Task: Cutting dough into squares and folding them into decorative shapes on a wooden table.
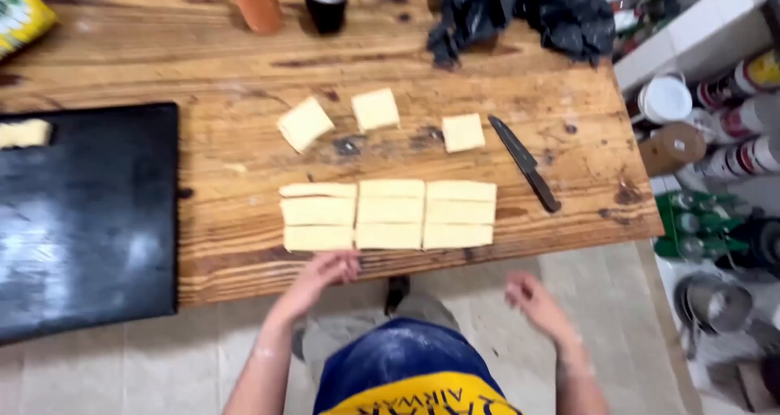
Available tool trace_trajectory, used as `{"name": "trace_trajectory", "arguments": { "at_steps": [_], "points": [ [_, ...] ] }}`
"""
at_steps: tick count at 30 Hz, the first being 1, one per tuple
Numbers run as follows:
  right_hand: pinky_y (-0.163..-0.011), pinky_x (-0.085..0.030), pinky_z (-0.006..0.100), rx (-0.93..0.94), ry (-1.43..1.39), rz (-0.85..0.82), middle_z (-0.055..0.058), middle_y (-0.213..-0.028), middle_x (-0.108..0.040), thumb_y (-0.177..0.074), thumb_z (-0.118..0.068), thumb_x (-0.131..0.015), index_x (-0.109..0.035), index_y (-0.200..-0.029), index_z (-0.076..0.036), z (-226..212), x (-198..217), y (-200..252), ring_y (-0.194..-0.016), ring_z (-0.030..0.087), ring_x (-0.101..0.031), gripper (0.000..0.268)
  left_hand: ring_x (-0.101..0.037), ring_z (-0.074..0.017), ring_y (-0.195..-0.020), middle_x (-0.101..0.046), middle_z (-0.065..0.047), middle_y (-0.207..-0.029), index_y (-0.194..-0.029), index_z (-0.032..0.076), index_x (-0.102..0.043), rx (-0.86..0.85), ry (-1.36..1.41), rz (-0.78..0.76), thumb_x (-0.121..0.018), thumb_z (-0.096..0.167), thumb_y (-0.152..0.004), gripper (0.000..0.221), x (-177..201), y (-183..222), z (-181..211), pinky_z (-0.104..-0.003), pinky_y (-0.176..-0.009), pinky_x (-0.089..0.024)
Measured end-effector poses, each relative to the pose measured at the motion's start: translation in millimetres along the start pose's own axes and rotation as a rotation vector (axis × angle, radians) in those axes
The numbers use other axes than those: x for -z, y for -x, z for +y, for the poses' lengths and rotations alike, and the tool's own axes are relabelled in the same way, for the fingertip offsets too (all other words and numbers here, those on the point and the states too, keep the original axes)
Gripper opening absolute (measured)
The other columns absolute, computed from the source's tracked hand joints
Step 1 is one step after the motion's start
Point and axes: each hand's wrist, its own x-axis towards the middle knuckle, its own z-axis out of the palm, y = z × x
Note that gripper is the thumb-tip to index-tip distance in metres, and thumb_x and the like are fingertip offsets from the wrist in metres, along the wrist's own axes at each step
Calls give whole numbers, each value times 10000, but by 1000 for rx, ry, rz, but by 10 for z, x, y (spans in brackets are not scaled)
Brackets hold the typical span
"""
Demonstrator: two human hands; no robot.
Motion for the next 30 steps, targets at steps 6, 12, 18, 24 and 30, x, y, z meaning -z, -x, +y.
{"name": "trace_trajectory", "arguments": {
  "at_steps": [6, 12, 18, 24, 30],
  "points": [
    [-935, -521, 539, 159, 358, 255, 241, -1099, -707, -995, -261, -680, -573, -1402, -12, -1603, 846, -191, -1099, 400, -675, 489, -632, -260, -1140, -662, -172, -1207, -1394, 24, -612, -62, 74, 247, -563, 183, -1042, 390, -469, -769, 712, -401, -1040, -503],
    [-1096, -402, 574, 231, 608, 474, 264, -1351, -502, -936, -383, -738, -475, -1505, -98, -1397, 775, -1021, -1309, 499, -498, 688, -632, -299, -1221, -661, -142, -1224, -1336, 75, -656, -229, -343, 348, -685, 292, -1009, 393, -339, -1794, 874, -450, -1073, -479],
    [-1070, -449, 558, 163, 771, 482, 227, -1349, -539, -932, -368, -735, -476, -1528, -159, -1435, 657, -1420, -1290, 460, -532, 682, -575, -418, -1259, -586, -223, -1289, -1397, 19, -566, -309, -1120, 566, -690, 272, -1014, 475, 221, -2924, 1105, -547, -1062, -467],
    [-1028, -495, 540, 116, 788, 492, 197, -1358, -539, -945, -385, -706, -451, -1542, -203, -1270, 642, -1640, -1264, 431, -557, 674, -455, -318, -1379, -531, -135, -1400, -1458, 37, -497, -44, -1306, 291, -758, 405, -936, 690, 440, -3412, 934, -552, -1118, -419],
    [-1043, -478, 543, 138, 758, 536, 195, -1372, -529, -960, -405, -691, -467, -1533, -172, -1378, 608, -1557, -1293, 421, -535, 658, -444, -303, -1333, -500, -100, -1312, -1302, 74, -494, 9, -1358, 358, -907, 315, -776, 711, 200, -3466, 1104, -591, -1069, -447]
  ]
}}
